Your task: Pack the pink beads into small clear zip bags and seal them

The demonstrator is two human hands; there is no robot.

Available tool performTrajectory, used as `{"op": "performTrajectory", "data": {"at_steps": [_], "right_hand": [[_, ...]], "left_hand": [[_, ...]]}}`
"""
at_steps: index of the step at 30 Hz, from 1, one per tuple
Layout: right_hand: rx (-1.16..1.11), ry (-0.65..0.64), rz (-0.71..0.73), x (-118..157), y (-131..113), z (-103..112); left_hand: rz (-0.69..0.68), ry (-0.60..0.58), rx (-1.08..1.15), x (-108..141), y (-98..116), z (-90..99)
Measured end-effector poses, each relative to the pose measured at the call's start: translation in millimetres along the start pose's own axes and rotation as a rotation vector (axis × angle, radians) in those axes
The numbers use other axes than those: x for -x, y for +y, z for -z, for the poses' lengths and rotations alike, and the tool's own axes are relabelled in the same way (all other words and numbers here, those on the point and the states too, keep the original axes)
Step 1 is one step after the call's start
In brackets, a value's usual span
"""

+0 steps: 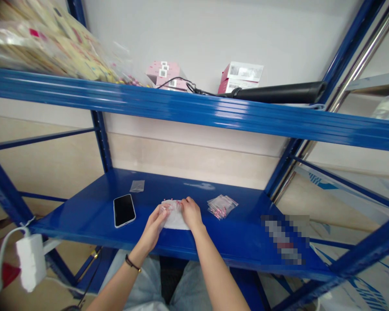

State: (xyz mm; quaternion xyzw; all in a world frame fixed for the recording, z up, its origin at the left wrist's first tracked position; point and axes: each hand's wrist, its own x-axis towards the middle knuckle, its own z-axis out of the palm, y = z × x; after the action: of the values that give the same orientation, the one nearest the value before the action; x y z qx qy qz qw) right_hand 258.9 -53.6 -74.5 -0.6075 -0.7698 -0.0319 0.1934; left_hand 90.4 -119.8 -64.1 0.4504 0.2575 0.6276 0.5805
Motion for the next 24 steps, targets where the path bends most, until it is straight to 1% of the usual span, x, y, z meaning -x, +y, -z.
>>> {"op": "performTrajectory", "data": {"at_steps": [5,10,11,13,15,17,20,24], "right_hand": [[-0.089,0.048,-0.002,0,2,2],[-0.238,0.140,-0.001,3,4,19],[-0.304,0.153,0.015,4,4,24],[-0.507,0.165,0.072,8,0,36],[-0.724,0.139,0.148,12,-6,48],[-0.818,0.078,0.217,13,-14,60],[-0.790,-0.003,0.296,11,-23,75],[-0.717,-0.074,0.375,6,-32,85]], "left_hand": [[0.012,-0.009,-0.016,1,1,-1.1],[-0.014,-0.026,-0.100,1,2,0.9],[-0.016,-0.038,-0.111,0,1,1.6],[-0.016,-0.063,-0.123,0,-1,3.2],[-0.019,-0.069,-0.129,-1,-4,4.6],[-0.022,-0.073,-0.131,-2,-6,5.7],[-0.014,-0.083,-0.118,-2,-7,5.7],[0.012,-0.062,-0.089,-1,-3,1.5]]}}
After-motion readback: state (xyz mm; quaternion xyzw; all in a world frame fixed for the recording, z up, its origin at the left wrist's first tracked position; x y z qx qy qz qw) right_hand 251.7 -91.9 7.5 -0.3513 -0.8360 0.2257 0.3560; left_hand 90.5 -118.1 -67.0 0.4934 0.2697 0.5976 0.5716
